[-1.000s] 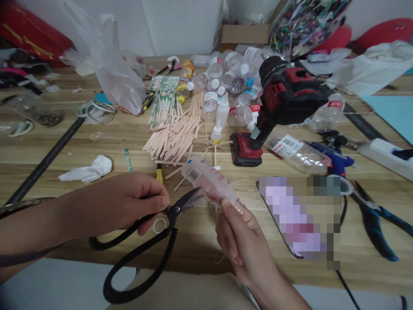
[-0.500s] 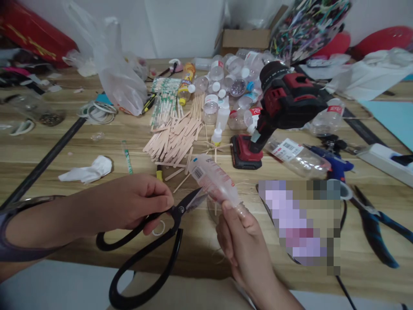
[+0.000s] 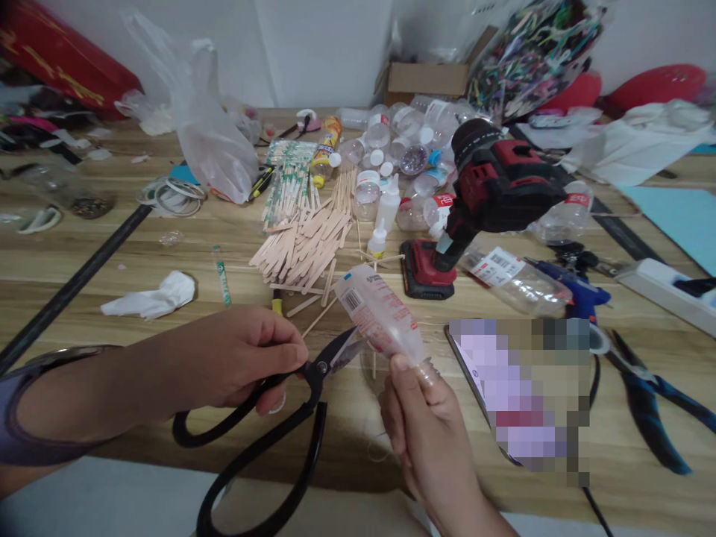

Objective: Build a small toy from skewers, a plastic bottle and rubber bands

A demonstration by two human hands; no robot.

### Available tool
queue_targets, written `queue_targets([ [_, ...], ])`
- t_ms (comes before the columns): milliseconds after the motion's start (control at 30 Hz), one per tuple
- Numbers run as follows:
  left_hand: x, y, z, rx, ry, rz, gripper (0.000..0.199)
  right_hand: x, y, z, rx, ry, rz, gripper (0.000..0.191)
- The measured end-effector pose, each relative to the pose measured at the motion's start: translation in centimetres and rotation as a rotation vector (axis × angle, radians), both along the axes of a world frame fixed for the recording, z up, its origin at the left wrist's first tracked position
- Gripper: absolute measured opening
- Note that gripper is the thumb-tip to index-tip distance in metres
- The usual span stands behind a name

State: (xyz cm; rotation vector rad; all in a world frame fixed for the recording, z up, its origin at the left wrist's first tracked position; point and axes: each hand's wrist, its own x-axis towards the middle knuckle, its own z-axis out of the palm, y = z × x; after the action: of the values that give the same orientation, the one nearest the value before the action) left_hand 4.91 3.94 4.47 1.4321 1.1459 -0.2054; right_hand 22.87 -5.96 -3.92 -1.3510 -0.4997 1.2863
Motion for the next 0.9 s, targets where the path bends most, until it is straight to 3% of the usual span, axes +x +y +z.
queue_targets([
  [233, 0.1, -0.5, 0.2, 0.128, 0.060, -0.054, 0.035, 0.0, 0.0, 0.6, -0.021, 0.024, 0.020, 0.042],
  [600, 0.1, -0.5, 0.3, 0.162, 0.070, -0.090, 0.037, 1.1, 0.0, 0.6, -0.097, 0.383, 0.075, 0.031],
  [767, -0.2, 0.1, 0.7, 0.164, 0.065, -0.146, 0.036, 2.0, -0.1, 0.6, -0.121, 0.413, 0.141, 0.025],
  [900, -0.6, 0.5, 1.1, 0.147, 0.038, -0.182, 0.031, 2.8, -0.4, 0.8, -0.123, 0.483, 0.184, 0.031],
])
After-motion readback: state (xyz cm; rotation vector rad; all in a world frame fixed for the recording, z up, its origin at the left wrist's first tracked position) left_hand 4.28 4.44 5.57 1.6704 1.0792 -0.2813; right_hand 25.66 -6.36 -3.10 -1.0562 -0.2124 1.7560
